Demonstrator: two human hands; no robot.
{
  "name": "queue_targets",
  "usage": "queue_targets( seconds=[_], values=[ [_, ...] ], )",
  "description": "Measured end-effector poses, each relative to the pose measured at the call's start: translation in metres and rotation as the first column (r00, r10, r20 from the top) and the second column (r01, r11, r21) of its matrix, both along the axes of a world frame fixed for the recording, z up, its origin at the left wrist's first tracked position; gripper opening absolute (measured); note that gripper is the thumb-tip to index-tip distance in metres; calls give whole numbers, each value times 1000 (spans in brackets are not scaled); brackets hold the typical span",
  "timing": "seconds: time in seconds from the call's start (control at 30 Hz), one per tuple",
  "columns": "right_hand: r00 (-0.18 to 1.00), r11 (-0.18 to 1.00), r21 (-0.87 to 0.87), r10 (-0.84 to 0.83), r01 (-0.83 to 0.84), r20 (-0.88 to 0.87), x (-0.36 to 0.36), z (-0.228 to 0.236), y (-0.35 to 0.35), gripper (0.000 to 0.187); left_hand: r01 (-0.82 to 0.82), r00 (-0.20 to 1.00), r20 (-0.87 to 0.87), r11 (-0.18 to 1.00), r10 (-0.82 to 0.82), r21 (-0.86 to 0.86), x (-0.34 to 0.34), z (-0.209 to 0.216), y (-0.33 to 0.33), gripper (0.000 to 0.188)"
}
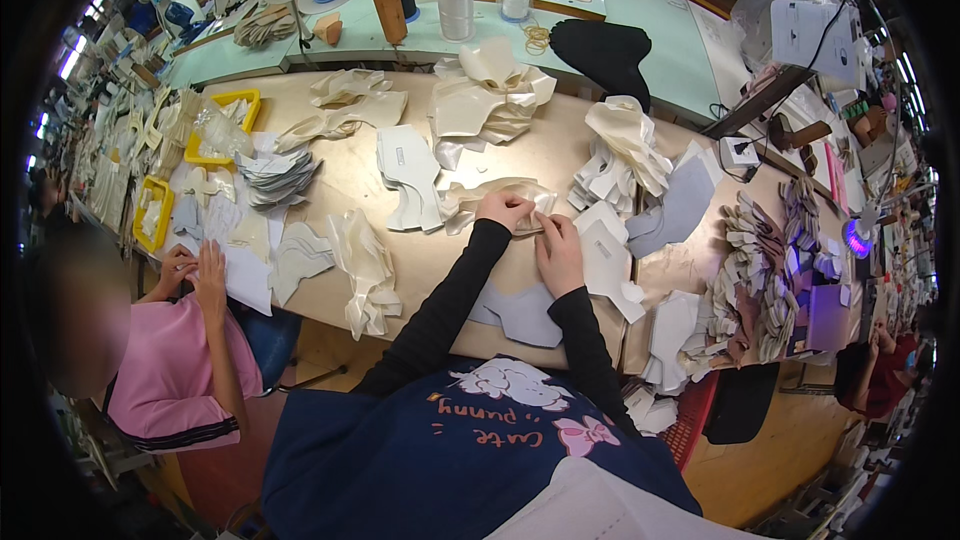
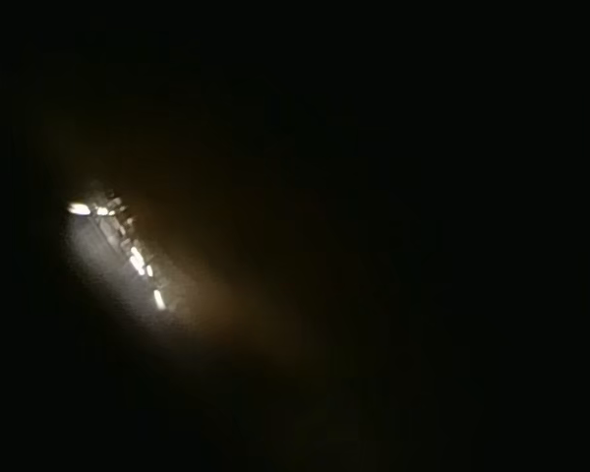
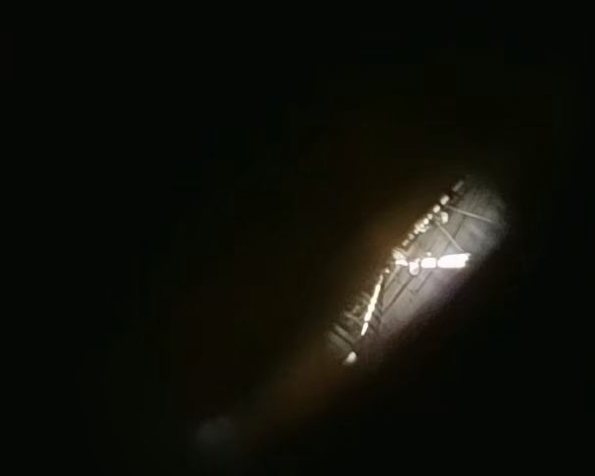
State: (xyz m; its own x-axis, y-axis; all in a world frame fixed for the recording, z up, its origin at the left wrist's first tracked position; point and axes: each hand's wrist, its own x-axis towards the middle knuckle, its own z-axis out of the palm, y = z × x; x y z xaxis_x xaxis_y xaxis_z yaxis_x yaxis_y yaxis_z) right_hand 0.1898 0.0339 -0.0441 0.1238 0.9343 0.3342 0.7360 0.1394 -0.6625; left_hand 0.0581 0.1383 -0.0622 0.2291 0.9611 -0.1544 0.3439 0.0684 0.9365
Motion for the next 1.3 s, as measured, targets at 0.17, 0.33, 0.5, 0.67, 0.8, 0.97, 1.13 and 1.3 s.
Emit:
queue_targets(
  seconds=[0.17, 0.33, 0.5, 0.67, 0.8, 0.97, 1.13, 1.3],
  values=[
    [1000, 1000, -2, -22, 22, -4, 1, -7, 2, 30, -9, 1000, -6, 998, 10, 66, 3, 20, 6, 33],
    [999, 999, -10, -37, 36, -36, 1, -12, 4, 29, -31, 998, -11, 710, 54, 704, 10, 48, 102, 17],
    [999, 999, -6, -43, 43, -33, 1, -11, 5, 28, 309, 757, -631, 758, 169, 574, 17, 40, 180, 49],
    [998, 999, 37, -22, 25, -62, 3, -11, 5, 28, 436, 736, -665, 666, 123, 605, 2, 35, 196, 55],
    [996, 999, 27, -22, 24, -89, 3, -13, 6, 28, 238, 828, -504, 659, 246, 713, -25, 49, 203, 55],
    [997, 999, 21, -28, 30, -68, 3, -15, 7, 29, -73, 974, -72, 601, 214, 796, -76, 85, 236, 60],
    [996, 999, 19, -28, 30, -88, 4, -15, 7, 29, -231, 848, 522, 825, -88, 516, -103, 136, 244, 49],
    [996, 999, 26, -25, 27, -90, 4, -14, 7, 28, -172, 886, 436, 765, -155, 620, -99, 179, 224, 43]
  ],
)
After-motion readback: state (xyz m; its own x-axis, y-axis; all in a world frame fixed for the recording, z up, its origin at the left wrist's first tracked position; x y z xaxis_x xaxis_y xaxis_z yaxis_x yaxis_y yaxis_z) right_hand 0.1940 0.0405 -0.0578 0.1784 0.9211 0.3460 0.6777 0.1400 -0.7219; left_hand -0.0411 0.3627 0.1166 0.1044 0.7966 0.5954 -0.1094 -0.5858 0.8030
